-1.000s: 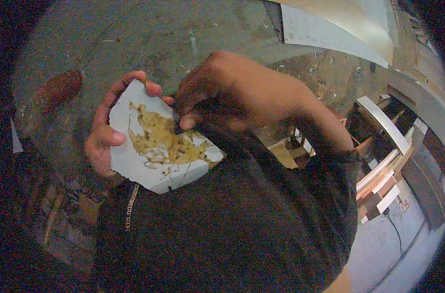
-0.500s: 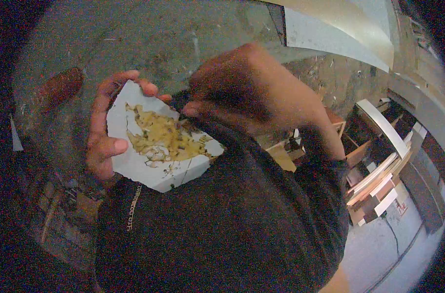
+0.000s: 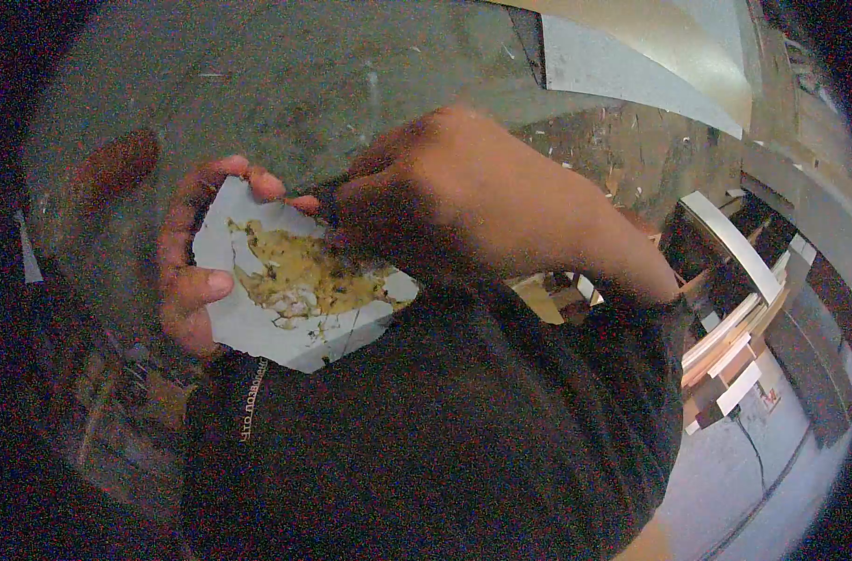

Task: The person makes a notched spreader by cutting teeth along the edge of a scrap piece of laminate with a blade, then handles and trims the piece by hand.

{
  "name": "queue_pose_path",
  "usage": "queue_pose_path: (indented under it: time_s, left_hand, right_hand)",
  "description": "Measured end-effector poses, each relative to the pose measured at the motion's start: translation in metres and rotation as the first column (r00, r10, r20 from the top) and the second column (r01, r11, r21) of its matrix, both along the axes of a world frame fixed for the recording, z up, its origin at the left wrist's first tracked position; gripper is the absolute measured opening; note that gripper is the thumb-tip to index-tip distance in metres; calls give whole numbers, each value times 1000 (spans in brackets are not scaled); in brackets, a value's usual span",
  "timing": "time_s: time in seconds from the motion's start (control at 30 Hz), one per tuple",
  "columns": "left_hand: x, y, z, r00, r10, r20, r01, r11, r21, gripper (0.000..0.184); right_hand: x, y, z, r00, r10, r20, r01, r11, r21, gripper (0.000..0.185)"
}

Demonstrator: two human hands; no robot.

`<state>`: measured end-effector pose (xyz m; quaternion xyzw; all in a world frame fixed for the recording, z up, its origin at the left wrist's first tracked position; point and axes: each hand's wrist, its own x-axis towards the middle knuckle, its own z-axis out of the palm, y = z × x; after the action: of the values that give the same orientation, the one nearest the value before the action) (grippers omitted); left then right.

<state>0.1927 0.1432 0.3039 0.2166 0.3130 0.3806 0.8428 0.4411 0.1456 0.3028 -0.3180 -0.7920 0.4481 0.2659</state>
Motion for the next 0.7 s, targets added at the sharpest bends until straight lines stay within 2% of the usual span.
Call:
queue_pose_path:
  time_s: [0.1, 0.13, 0.2, 0.3, 0.4, 0.5, 0.6, 0.7]
  left_hand:
    - [-3, 0, 1, 1000, -17, -11, 16, 999, -43, 75]
    - [-2, 0, 0, 1000, -1, 26, 2, 999, -45, 76]
    - [0, -2, -5, 995, 31, 96, -27, 999, -46, 76]
    - [2, 0, -5, 994, 57, 88, -50, 995, -83, 77]
    - [0, -3, -11, 991, 57, 118, -53, 998, -37, 77]
    - [-3, 0, -5, 996, 28, 87, -22, 997, -78, 77]
    - [-9, 4, -7, 980, -27, 196, 29, 1000, -8, 77]
    - [-13, 10, -3, 973, -147, 178, 140, 989, 52, 76]
  right_hand:
    - [0, 1, 0, 999, 38, 35, -35, 996, -85, 13]
    - [0, 2, 0, 998, 49, 24, -47, 996, -79, 11]
    - [0, 2, 0, 997, 72, 1, -72, 995, -63, 18]
    - [-3, 3, 0, 997, 70, 33, -66, 992, -112, 19]
    - [-5, 2, -5, 995, 103, -2, -103, 989, -105, 22]
    - [-5, -1, -4, 996, 81, -26, -83, 990, -115, 19]
    - [-2, 0, 1, 986, 49, -159, -81, 977, -196, 14]
    - [-3, 3, 0, 963, 90, -252, -147, 965, -219, 17]
